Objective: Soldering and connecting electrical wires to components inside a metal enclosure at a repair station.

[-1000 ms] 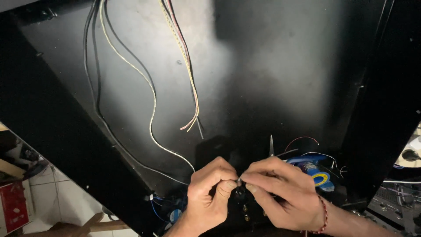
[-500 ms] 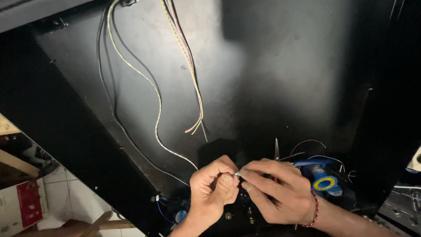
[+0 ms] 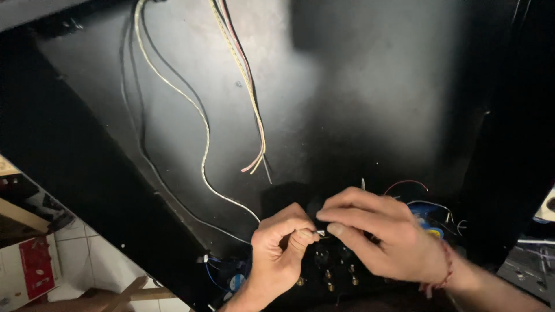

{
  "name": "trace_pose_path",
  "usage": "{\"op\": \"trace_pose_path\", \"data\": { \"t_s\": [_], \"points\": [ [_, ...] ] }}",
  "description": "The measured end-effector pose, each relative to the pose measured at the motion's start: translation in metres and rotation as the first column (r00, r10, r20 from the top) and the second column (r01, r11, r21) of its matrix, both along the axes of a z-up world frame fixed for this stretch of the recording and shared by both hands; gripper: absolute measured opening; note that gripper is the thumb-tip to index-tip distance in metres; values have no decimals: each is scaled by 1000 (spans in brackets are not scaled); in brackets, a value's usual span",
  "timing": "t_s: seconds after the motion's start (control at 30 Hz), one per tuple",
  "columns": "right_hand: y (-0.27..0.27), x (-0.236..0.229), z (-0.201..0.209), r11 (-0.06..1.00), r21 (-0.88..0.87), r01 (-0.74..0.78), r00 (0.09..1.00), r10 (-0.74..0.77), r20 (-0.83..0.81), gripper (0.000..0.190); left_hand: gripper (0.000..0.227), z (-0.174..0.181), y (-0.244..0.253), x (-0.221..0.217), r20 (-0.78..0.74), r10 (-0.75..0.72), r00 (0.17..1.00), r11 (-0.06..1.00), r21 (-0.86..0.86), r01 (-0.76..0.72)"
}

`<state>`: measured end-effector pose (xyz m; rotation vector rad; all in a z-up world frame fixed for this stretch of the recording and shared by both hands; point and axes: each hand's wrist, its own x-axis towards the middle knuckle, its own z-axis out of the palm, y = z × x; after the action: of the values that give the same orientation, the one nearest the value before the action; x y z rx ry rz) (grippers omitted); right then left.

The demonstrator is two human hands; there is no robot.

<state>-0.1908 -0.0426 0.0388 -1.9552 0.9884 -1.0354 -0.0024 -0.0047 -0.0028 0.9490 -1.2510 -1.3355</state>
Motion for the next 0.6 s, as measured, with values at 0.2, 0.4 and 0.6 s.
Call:
{"op": "trace_pose_path", "data": {
  "t_s": [0.2,0.4,0.6],
  "points": [
    [-15,-13,1,901,196,-387,909,408,-83,16,27,-9,0,3,131,-25,991,993,-107,39],
    [-11,-13,-11,800,402,-445,867,498,-31,14,25,-6,-3,10,163,-137,977,984,-93,153],
    [11,1,-25,850,401,-341,939,322,118,14,28,6,-6,8,295,-44,955,964,-239,118]
  ]
}}
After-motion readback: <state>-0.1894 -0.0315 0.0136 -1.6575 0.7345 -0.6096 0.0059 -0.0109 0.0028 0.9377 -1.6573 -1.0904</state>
